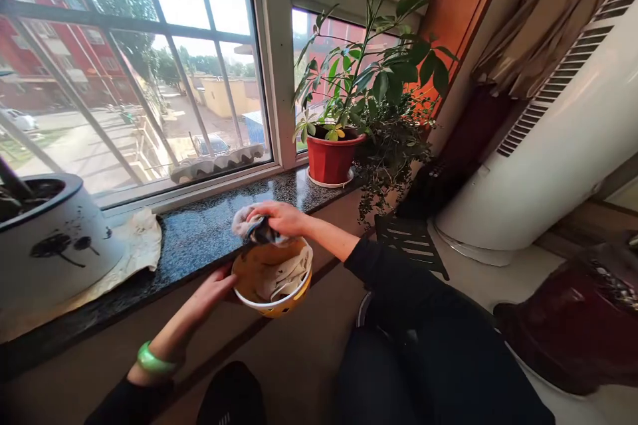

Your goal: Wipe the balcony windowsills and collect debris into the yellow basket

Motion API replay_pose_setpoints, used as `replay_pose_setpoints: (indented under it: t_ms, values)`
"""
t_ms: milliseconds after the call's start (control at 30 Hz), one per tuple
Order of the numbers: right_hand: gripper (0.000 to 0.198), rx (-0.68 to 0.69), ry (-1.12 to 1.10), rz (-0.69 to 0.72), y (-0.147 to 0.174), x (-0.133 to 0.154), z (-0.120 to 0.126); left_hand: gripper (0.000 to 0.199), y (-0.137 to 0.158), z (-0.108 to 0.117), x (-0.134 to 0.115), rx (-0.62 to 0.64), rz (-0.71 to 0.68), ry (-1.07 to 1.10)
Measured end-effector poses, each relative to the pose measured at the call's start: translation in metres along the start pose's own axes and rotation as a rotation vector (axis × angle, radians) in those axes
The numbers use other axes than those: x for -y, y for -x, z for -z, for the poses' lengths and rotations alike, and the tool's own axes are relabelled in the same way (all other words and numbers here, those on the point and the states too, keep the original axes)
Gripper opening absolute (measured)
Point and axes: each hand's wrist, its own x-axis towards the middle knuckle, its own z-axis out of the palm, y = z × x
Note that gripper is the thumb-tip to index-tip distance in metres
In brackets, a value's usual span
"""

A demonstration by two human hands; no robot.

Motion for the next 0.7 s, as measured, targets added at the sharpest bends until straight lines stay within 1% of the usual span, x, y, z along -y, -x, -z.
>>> replay_pose_setpoints:
  t_ms: [33, 67, 100, 167, 200, 233, 300, 400, 467, 500, 533, 600, 667, 700]
  values:
    - [0.038, -0.046, 0.015, -0.056, -0.004, -0.010, 0.011, 0.064, 0.000, 0.000, 0.000, -0.001, -0.003, 0.001]
    - [0.039, -0.114, 0.075, -0.143, -0.009, -0.022, 0.022, 0.062, 0.001, -0.001, 0.001, -0.004, -0.004, -0.001]
    - [0.039, -0.190, 0.169, -0.271, -0.015, -0.035, 0.030, 0.060, 0.001, -0.001, 0.002, -0.008, -0.001, -0.005]
    - [0.039, -0.235, 0.339, -0.509, -0.031, -0.061, 0.037, 0.056, 0.000, -0.002, 0.004, -0.016, 0.003, -0.004]
    - [0.041, -0.234, 0.402, -0.593, -0.039, -0.072, 0.037, 0.054, 0.000, -0.002, 0.004, -0.024, 0.001, -0.001]
    - [0.045, -0.219, 0.442, -0.644, -0.048, -0.081, 0.035, 0.054, 0.000, -0.003, 0.005, -0.028, -0.003, 0.003]
    - [0.052, -0.187, 0.469, -0.680, -0.064, -0.092, 0.028, 0.055, 0.000, -0.005, 0.004, -0.027, -0.011, 0.010]
    - [0.053, -0.180, 0.461, -0.716, -0.083, -0.098, 0.020, 0.056, 0.001, -0.005, 0.004, -0.031, -0.009, 0.016]
    - [0.051, -0.168, 0.442, -0.681, -0.089, -0.095, 0.014, 0.058, 0.001, -0.005, 0.005, -0.041, -0.004, 0.028]
    - [0.050, -0.147, 0.427, -0.620, -0.088, -0.091, 0.009, 0.058, 0.001, -0.004, 0.007, -0.040, -0.005, 0.036]
    - [0.048, -0.114, 0.408, -0.527, -0.086, -0.085, 0.004, 0.058, 0.001, -0.004, 0.008, -0.038, -0.012, 0.039]
    - [0.042, -0.035, 0.353, -0.282, -0.077, -0.068, -0.009, 0.055, 0.001, -0.002, 0.011, -0.049, -0.047, 0.026]
    - [0.035, 0.019, 0.270, -0.034, -0.062, -0.048, -0.023, 0.049, 0.001, -0.002, 0.012, -0.091, -0.086, -0.014]
    - [0.032, 0.038, 0.210, 0.068, -0.053, -0.037, -0.028, 0.046, 0.001, -0.002, 0.012, -0.115, -0.098, -0.033]
